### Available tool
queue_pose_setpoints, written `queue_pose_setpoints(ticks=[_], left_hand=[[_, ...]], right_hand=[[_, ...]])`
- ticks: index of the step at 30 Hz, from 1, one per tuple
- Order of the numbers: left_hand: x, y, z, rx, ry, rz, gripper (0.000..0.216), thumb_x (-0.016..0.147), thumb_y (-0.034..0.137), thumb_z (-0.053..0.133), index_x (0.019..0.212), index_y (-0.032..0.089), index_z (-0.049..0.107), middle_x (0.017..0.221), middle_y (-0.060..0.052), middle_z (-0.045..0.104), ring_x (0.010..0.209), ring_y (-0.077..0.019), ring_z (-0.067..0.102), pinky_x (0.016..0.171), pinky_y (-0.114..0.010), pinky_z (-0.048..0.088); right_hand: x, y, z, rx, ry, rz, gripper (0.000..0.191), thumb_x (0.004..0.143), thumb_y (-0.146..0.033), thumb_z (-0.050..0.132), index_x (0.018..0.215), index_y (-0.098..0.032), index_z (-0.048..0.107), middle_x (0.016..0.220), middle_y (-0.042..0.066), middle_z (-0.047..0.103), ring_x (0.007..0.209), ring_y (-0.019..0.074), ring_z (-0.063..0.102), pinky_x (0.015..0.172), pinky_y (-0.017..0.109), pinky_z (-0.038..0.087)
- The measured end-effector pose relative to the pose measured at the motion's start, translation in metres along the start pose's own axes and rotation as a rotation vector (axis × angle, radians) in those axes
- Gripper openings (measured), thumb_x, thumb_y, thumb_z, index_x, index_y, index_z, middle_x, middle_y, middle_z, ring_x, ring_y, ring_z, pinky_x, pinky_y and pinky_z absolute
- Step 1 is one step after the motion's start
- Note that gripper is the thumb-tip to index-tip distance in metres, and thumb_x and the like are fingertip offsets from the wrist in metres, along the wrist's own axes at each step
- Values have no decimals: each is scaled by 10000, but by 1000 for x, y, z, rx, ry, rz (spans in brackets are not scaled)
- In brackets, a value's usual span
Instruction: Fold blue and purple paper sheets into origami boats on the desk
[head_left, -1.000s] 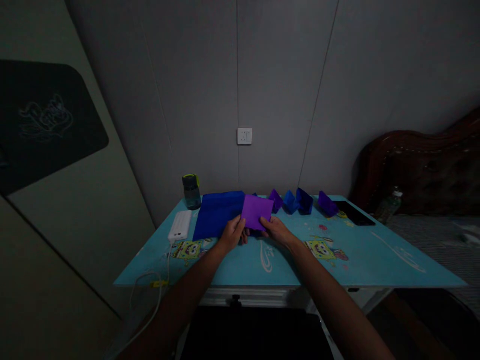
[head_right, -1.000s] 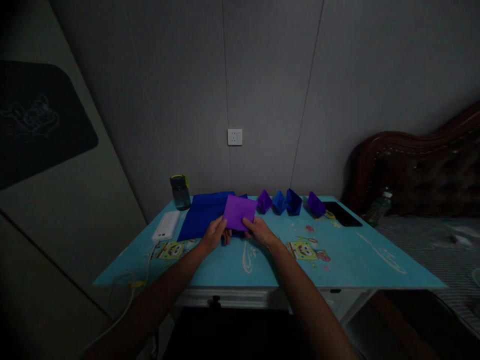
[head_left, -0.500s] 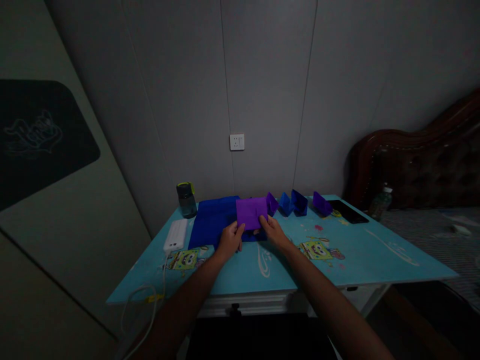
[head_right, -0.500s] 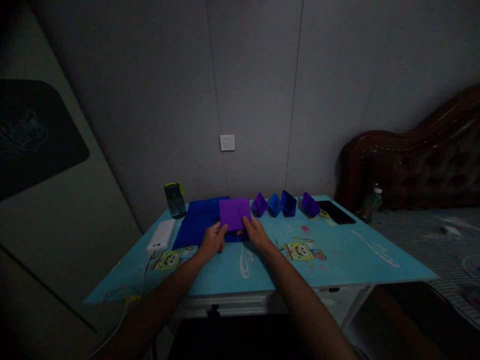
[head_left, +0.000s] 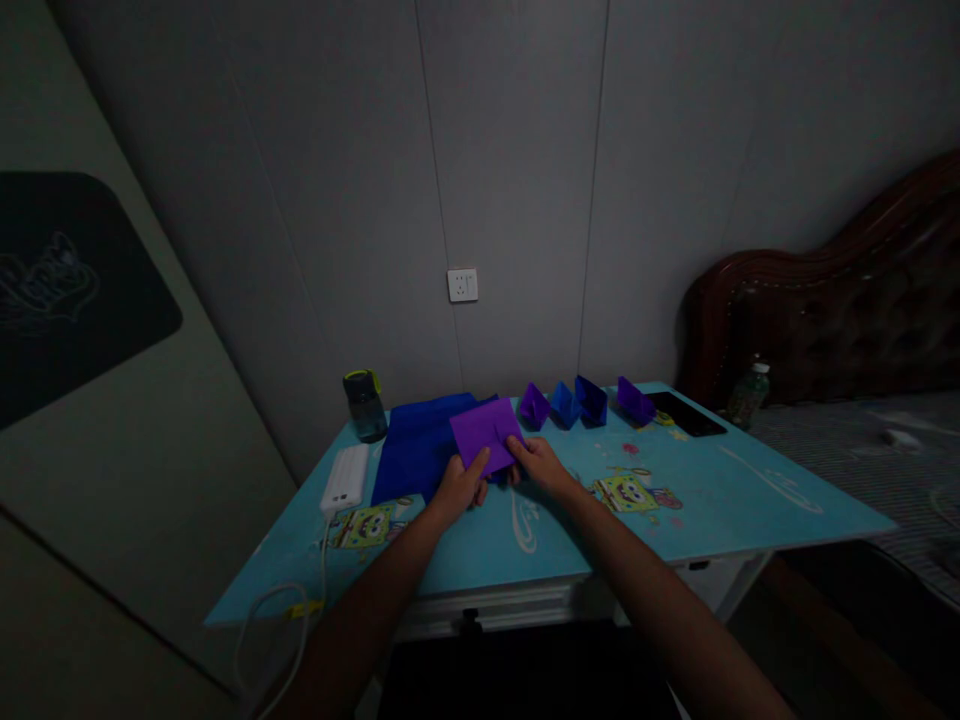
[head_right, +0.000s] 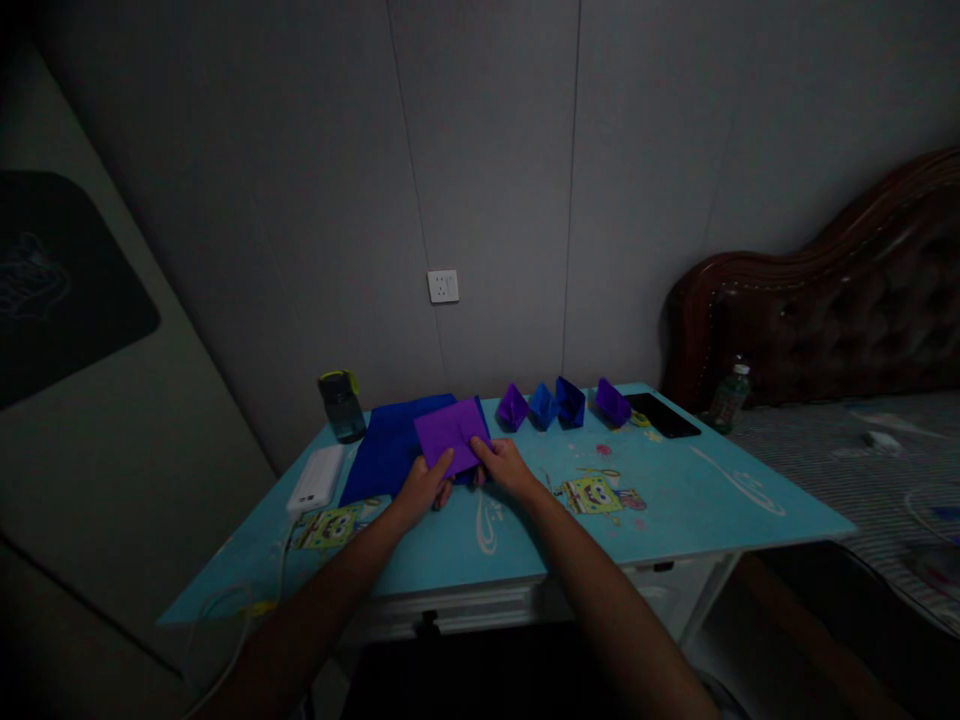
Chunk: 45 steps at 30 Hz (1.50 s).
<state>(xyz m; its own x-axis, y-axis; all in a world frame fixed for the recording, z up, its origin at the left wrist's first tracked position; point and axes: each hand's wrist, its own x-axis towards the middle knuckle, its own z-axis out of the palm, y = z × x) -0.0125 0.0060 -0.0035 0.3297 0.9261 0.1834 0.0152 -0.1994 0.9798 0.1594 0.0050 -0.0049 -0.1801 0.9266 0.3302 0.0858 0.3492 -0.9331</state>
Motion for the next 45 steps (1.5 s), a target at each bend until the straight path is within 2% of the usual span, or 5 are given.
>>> queue_pose_setpoints(ticks=[7, 14, 25, 32, 45], left_hand=[[-3, 5, 6, -61, 68, 38, 519, 785, 677, 522, 680, 169, 502, 348, 91, 374, 244, -60, 323, 287, -191, 211], [-2, -3, 12, -194, 15, 59, 573, 758, 737, 510, 652, 174, 491, 358, 105, 324, 251, -33, 259, 294, -176, 214], [7, 8, -18, -257, 300, 186, 465, 738, 623, 644, 809, 193, 482, 494, 103, 440, 329, -43, 375, 323, -160, 249], [-1, 4, -14, 17, -95, 101, 453, 763, 593, 619, 685, 154, 540, 410, 60, 474, 285, -69, 419, 314, -169, 248], [-2, -11, -10, 69, -107, 103, 450, 828, 580, 538, 801, 133, 579, 487, 12, 588, 288, -81, 457, 324, -176, 307]], right_hand=[[-3, -3, 10, 76, 152, 5, 599, 791, -742, 484, 554, -193, 533, 319, -47, 430, 280, 97, 390, 322, 218, 265], [-3, -10, 24, 322, 162, -9, 643, 761, -780, 482, 450, -224, 400, 319, -55, 345, 295, 87, 339, 333, 230, 294], [-7, -6, 5, -57, 96, -23, 601, 805, -702, 512, 512, -177, 529, 396, -19, 461, 367, 94, 402, 378, 228, 280], [3, -4, -12, 117, 465, -67, 533, 734, -680, 619, 578, -179, 533, 475, -31, 493, 424, 93, 395, 402, 223, 306], [-1, -4, -5, 15, 288, -37, 477, 775, -573, 636, 968, -137, 655, 859, 78, 695, 724, 197, 616, 648, 304, 518]])
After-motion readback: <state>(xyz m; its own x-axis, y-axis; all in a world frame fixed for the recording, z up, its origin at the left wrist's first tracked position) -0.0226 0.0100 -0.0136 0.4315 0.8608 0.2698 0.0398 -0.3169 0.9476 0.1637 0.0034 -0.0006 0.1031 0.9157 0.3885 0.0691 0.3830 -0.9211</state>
